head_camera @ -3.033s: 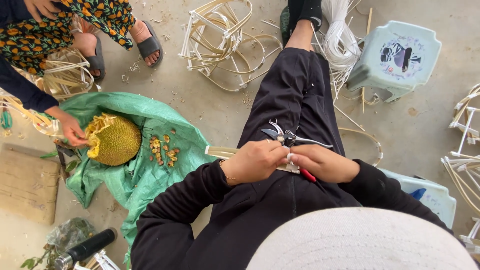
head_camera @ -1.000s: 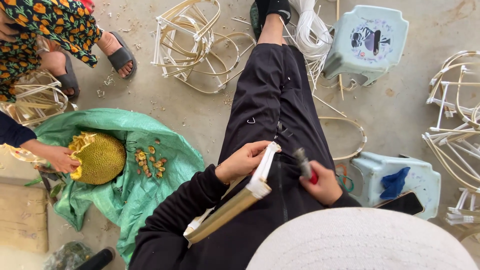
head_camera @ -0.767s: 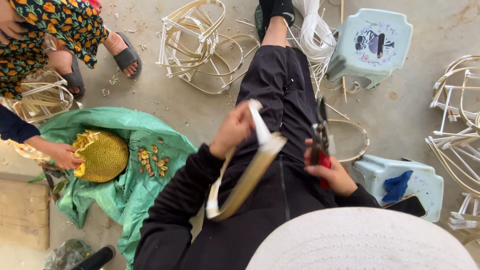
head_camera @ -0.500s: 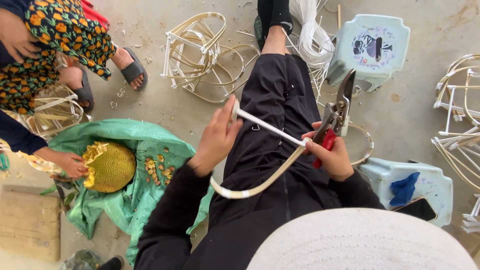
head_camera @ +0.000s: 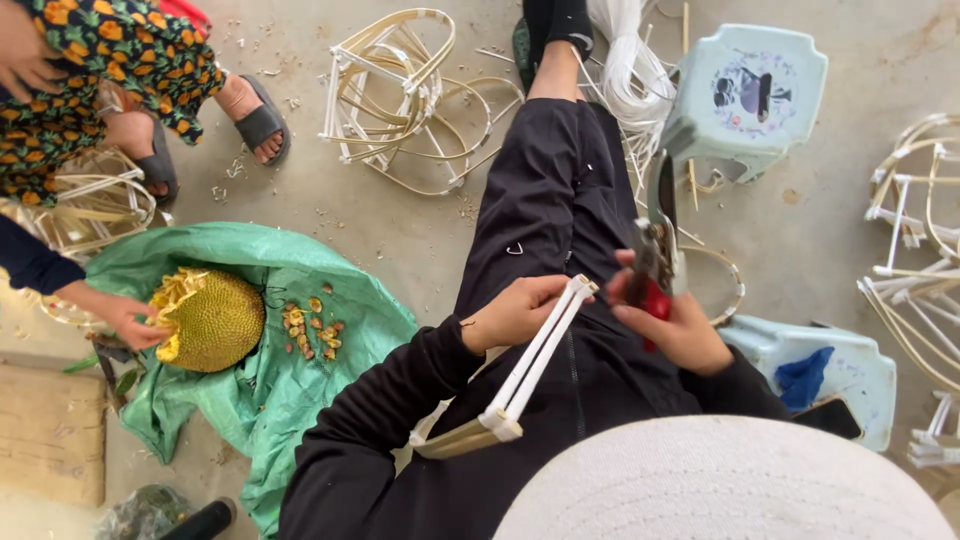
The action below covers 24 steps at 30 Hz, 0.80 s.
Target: Assembling circular bamboo or wooden frames using thin strips, tape, and ties.
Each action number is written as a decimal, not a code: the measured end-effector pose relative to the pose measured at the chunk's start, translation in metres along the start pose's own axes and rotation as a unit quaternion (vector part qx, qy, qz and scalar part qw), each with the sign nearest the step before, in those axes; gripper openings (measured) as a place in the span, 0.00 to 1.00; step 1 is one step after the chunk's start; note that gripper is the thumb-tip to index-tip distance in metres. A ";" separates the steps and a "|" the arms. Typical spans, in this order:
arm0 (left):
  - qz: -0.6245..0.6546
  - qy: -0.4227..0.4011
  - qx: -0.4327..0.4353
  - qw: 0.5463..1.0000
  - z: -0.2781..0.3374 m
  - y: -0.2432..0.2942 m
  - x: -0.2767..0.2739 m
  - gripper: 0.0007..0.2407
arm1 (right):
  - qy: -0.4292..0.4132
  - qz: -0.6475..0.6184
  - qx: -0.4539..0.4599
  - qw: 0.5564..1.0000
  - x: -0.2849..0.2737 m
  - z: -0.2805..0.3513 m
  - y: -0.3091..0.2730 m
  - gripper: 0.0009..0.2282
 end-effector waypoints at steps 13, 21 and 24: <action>-0.069 0.072 0.029 0.995 0.029 0.038 -0.018 0.10 | 0.069 0.360 0.061 0.928 0.002 0.041 -0.011 0.19; -0.108 0.064 0.039 0.991 0.029 0.036 -0.018 0.10 | 0.119 0.375 0.073 0.917 -0.007 0.040 -0.010 0.20; -0.059 0.076 0.037 0.995 0.030 0.030 -0.022 0.11 | -0.004 0.365 0.129 0.922 -0.001 0.044 0.025 0.19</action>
Point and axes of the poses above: each hand's wrist, its own z-axis away from the middle knuckle, its own x-axis out of the palm, y = z × x, the point moved 9 cm from there along -z, towards the middle knuckle, and after that the axes turned 5 degrees about -y, right-handed, at the moved point
